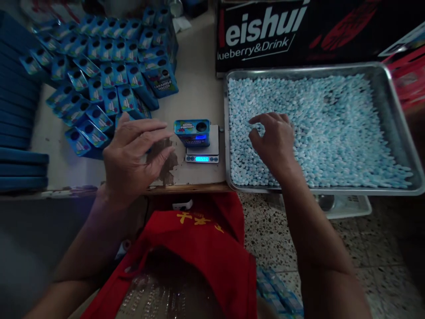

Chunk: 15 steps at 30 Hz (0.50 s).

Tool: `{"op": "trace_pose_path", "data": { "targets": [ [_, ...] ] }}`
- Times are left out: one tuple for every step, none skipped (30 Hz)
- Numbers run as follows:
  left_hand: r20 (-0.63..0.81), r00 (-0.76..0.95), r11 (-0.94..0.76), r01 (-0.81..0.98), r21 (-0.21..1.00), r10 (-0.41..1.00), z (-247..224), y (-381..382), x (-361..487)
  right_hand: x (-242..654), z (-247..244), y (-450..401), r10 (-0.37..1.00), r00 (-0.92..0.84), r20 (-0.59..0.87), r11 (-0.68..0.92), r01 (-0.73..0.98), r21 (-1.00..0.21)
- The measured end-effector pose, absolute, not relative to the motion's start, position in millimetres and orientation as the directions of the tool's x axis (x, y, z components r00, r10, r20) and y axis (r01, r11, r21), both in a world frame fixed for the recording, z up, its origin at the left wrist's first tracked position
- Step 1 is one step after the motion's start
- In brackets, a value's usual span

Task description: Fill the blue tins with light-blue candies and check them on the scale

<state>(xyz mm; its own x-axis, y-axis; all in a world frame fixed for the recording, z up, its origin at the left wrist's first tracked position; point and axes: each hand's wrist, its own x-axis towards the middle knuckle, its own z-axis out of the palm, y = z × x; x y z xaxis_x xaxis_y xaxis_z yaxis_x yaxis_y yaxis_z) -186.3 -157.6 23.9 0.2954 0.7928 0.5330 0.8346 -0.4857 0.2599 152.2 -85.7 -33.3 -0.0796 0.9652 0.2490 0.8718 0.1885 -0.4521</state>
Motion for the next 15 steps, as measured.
{"op": "trace_pose_path", "data": {
  "targets": [
    [0.515,0.3,-0.478,0.841,0.255,0.803,25.1,-155.7,-182.7,150.5,-36.7,-84.9,0.961,-0.077,0.266,0.185,0.892,-0.412],
    [0.492,0.306,-0.47,0.846,0.252,0.815,26.0,-153.7,-179.5,148.8,-40.5,-85.0,0.956,-0.073,0.285,0.182,0.907,-0.379],
    [0.472,0.312,-0.464,0.85,0.25,0.825,26.8,-151.7,-176.5,147.2,-44.3,-85.9,0.954,-0.088,0.288,0.192,0.915,-0.354],
    [0.453,0.317,-0.46,0.852,0.249,0.833,27.4,-149.8,-173.9,145.8,-47.9,-87.4,0.951,-0.114,0.286,0.212,0.916,-0.34],
    [0.434,0.323,-0.457,0.854,0.249,0.841,27.8,-147.8,-171.6,144.6,-51.1,-89.2,0.948,-0.138,0.286,0.233,0.914,-0.331],
    [0.409,0.329,-0.452,0.856,0.252,0.851,28.1,-146.0,-169.6,143.5,-53.9,-90.9,0.944,-0.16,0.287,0.252,0.912,-0.323],
    [0.383,0.334,-0.446,0.859,0.253,0.861,28.2,-144.1,-167.8,142.4,-56.2,-92.1,0.942,-0.177,0.286,0.266,0.912,-0.313],
    [0.358,0.34,-0.441,0.861,0.254,0.87,28.1,-142.1,-166.1,141.2,-58.2,-92.8,0.94,-0.181,0.29,0.268,0.916,-0.299],
    [0.337,0.345,-0.437,0.862,0.255,0.876,27.7,-139.8,-164.6,140.0,-59.8,-92.7,0.94,-0.181,0.289,0.265,0.922,-0.283],
    [0.321,0.35,-0.436,0.863,0.255,0.88,27.0,-136.9,-162.9,138.9,-61.3,-91.9,0.94,-0.18,0.289,0.26,0.928,-0.267],
    [0.312,0.356,-0.438,0.862,0.254,0.881,26.1,-133.5,-160.8,138.1,-62.6,-90.3,0.941,-0.191,0.281,0.264,0.931,-0.252],
    [0.307,0.361,-0.441,0.862,0.251,0.881,25.1,-129.5,-157.9,137.9,-63.8,-88.5,0.939,-0.199,0.279,0.269,0.932,-0.241],
    [0.298,0.367,-0.443,0.862,0.247,0.881,24.4,-125.4,-153.9,138.6,-64.7,-86.6,0.937,-0.207,0.282,0.277,0.932,-0.236],
    [0.28,0.372,-0.44,0.866,0.239,0.885,24.3,-121.4,-148.7,140.4,-65.4,-85.4,0.934,-0.215,0.285,0.286,0.929,-0.236],
    [0.247,0.376,-0.43,0.874,0.225,0.893,25.2,-117.9,-142.2,143.3,-65.8,-85.2,0.931,-0.221,0.291,0.294,0.925,-0.239]
  ]
}}
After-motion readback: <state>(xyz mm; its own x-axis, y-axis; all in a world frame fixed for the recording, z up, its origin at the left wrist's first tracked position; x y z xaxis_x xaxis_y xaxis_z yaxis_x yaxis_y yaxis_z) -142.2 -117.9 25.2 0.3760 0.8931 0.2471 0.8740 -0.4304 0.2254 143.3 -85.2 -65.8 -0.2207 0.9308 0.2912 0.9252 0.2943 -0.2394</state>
